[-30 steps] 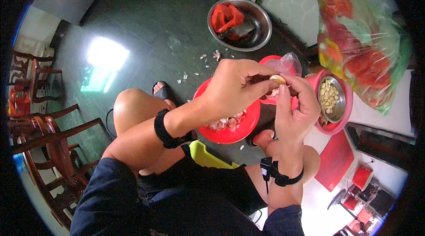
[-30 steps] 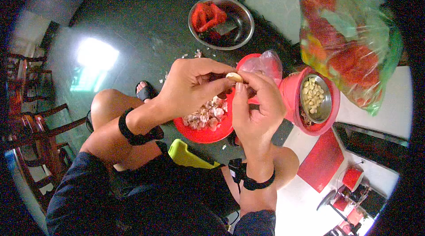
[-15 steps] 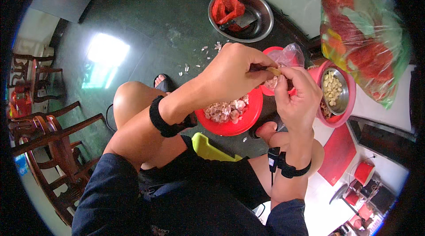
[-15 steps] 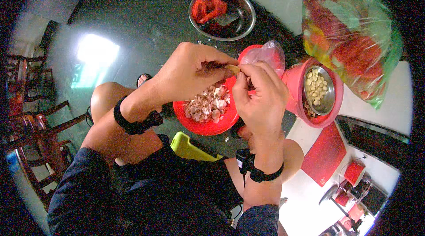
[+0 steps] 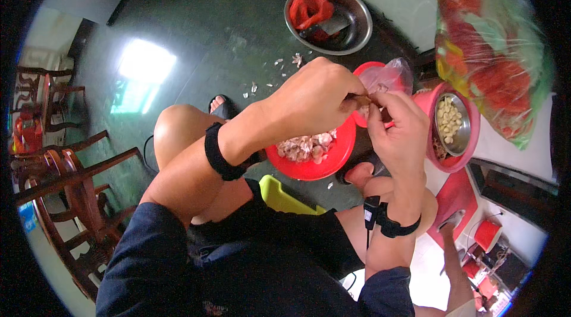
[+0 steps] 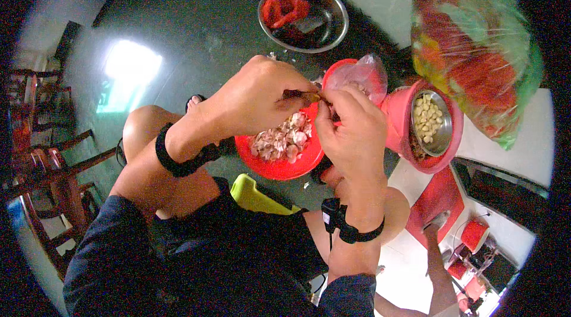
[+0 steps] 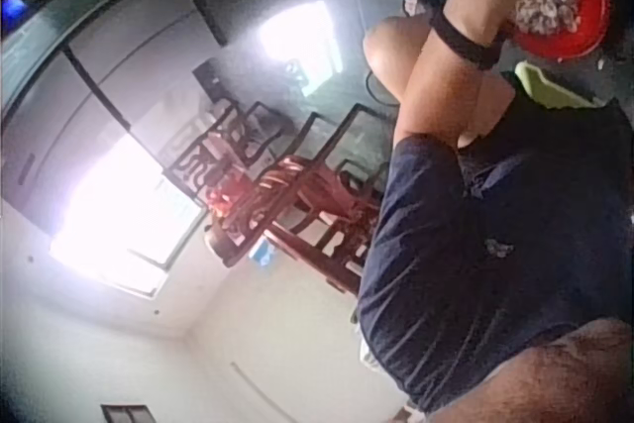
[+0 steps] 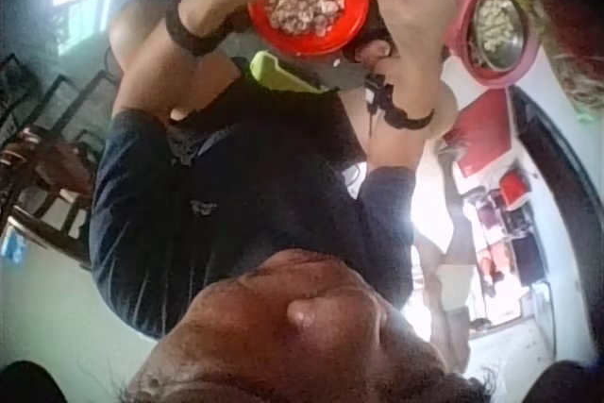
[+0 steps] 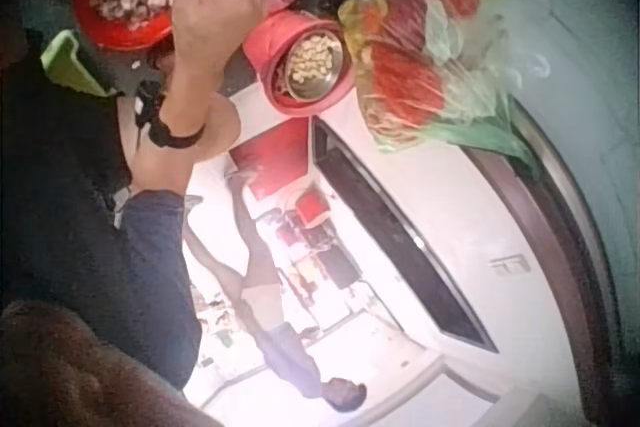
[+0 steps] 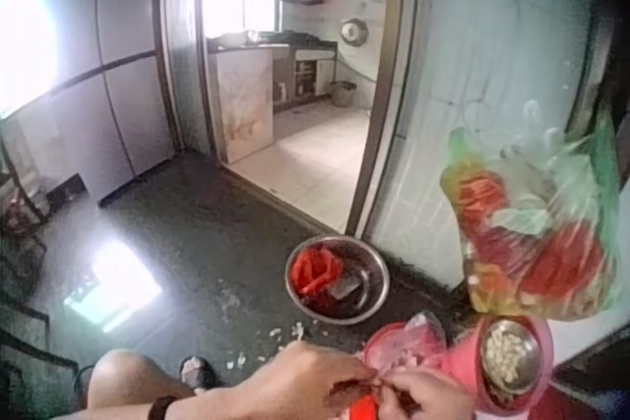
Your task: The person is peeling garlic cloves and placing them into a small plastic bag.
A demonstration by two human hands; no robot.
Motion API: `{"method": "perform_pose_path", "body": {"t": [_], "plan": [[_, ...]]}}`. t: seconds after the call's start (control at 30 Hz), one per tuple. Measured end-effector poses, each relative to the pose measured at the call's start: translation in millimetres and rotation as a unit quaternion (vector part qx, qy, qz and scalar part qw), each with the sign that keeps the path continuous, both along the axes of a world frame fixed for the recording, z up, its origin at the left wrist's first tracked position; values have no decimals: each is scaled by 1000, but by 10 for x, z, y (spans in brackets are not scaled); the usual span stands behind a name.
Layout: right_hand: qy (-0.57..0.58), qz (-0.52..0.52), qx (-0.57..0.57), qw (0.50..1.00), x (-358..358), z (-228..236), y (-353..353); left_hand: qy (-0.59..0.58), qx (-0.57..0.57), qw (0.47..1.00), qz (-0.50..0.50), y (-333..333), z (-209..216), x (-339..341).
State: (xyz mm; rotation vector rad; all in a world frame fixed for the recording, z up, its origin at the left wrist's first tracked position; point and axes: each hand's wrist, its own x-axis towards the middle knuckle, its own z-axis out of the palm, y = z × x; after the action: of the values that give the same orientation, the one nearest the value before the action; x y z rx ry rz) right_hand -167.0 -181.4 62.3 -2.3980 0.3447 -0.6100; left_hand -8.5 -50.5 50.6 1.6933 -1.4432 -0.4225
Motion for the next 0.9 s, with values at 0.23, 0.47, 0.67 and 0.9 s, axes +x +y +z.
{"method": "perform_pose_path", "body": {"t": [0.23, 0.47, 0.67, 0.9], "plan": [[83, 38, -73, 993, 14, -110, 24, 12, 82, 996, -20, 4, -119, 22], [138, 51, -72, 987, 43, -189, 88, 2, 128, 992, -12, 25, -182, 35], [160, 46, -60, 984, 2, -272, 114, 10, 179, 984, -11, 59, -96, 37], [106, 61, 6, 992, -61, -244, 161, 84, 197, 976, -31, 183, -56, 7]]}}
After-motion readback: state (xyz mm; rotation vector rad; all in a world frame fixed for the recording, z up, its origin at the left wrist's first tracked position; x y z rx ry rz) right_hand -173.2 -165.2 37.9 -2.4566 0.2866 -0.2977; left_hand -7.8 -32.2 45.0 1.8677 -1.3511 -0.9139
